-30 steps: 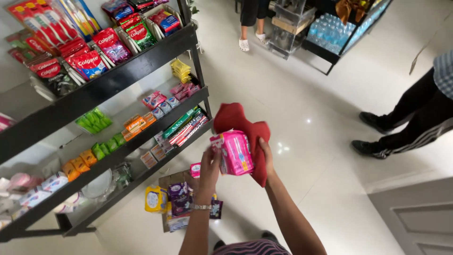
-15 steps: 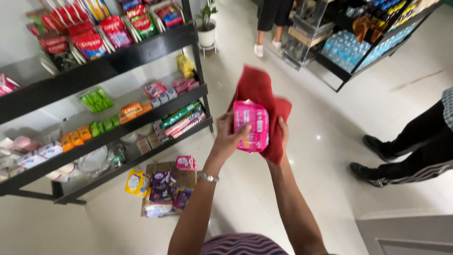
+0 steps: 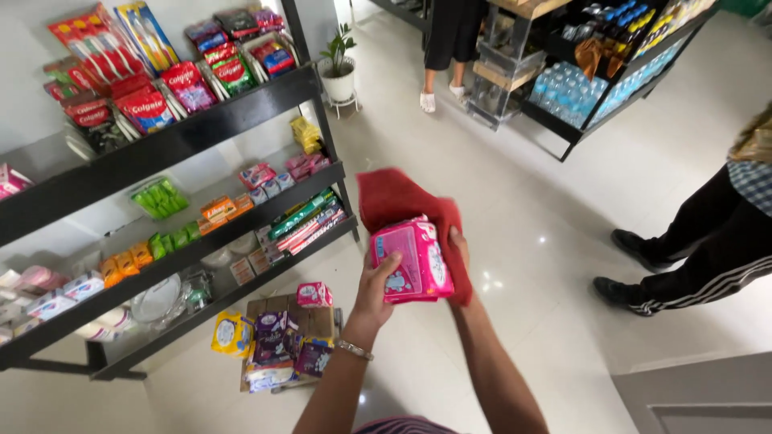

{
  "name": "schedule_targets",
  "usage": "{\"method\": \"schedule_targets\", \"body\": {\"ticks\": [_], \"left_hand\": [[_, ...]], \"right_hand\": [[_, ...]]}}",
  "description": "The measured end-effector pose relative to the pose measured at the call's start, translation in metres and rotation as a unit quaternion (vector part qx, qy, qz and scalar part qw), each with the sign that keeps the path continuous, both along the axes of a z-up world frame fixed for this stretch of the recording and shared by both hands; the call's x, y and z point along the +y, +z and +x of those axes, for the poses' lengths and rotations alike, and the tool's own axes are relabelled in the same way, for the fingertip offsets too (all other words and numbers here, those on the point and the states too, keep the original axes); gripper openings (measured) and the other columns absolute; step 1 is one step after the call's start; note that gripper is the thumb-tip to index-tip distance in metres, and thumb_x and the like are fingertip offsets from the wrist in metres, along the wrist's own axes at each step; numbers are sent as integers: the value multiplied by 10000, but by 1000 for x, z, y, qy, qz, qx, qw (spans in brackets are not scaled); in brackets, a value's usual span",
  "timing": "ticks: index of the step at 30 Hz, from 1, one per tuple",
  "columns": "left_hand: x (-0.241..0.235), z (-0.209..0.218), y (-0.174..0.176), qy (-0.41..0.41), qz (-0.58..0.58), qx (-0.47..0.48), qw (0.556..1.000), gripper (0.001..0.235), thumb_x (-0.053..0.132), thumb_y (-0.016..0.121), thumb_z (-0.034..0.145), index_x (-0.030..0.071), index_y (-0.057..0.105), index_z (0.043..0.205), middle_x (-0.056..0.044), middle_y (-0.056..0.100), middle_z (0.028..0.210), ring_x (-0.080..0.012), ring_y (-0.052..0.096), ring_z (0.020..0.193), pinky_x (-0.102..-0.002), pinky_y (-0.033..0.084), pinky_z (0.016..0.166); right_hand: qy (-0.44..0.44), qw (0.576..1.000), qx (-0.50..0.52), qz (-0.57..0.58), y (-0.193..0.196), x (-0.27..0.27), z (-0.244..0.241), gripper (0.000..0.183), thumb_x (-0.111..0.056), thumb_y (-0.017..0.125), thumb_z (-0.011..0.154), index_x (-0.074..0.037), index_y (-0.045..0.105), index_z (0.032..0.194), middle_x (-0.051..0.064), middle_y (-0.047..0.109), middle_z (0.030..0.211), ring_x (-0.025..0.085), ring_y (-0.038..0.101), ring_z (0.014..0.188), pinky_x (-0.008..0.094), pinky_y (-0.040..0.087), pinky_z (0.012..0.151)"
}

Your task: Wiping sanitary napkin packages with a cloth and organizing them on a grocery store shelf.

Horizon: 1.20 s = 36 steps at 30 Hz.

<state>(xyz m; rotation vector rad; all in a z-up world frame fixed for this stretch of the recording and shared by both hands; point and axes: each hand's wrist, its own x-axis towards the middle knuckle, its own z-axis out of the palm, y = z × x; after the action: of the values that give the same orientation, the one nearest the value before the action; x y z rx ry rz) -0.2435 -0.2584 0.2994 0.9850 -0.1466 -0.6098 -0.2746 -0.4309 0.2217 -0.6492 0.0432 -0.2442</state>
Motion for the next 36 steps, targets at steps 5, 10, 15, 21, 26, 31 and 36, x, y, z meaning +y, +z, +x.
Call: {"method": "schedule_targets", "body": {"ticks": [5,10,15,21,26,31,36], "left_hand": [[-28,-5,6,155,-115,-79,978,1064,341,806,841,49,167,1640,-185,396,1541,-323,467,1400,-471,463,1116],[-13,-16,58,318,89,-500,800,1131,214,863,854,15,61,1626,-302,229,1596,-426,344,1475,-539,341,1225],[9,-25,106,306,208,-570,734,1105,221,897,830,11,150,1616,-325,325,1546,-475,414,1427,-553,403,1178],[55,-17,130,147,239,-609,742,1100,259,888,806,16,182,1614,-297,443,1450,-462,525,1316,-513,488,1072],[77,-13,99,-3,188,-515,836,1157,314,871,773,34,142,1627,-233,540,1414,-349,603,1248,-453,517,1044],[69,-12,18,180,-2,-327,928,1016,268,809,855,17,177,1610,-214,471,1490,-290,531,1335,-417,457,1126],[63,-10,-12,411,69,-396,818,980,267,767,910,26,107,1593,-202,355,1540,-293,463,1382,-436,431,1153]], "right_hand": [[-100,987,-54,111,52,70,-24,672,-524,485,1013,-71,418,1505,162,548,1452,304,538,1318,485,427,1116],[-105,993,-51,20,48,104,-59,748,-561,448,985,-99,320,1559,114,428,1569,260,422,1444,454,347,1197],[-110,987,-36,-111,13,90,-46,796,-556,463,993,-30,297,1567,142,419,1590,272,406,1469,429,312,1224],[-141,965,-38,-218,52,24,-15,733,-454,508,1010,43,368,1530,210,482,1532,307,471,1410,425,362,1186],[1,959,94,-267,97,32,-30,760,-433,599,916,52,458,1484,254,589,1419,357,582,1274,460,458,1073],[82,997,-1,14,29,62,-8,867,-487,685,843,-10,386,1502,215,542,1458,353,558,1309,472,426,1132],[110,990,-40,76,-8,140,-6,810,-463,664,918,1,380,1518,205,521,1486,320,533,1350,456,405,1152]]}}
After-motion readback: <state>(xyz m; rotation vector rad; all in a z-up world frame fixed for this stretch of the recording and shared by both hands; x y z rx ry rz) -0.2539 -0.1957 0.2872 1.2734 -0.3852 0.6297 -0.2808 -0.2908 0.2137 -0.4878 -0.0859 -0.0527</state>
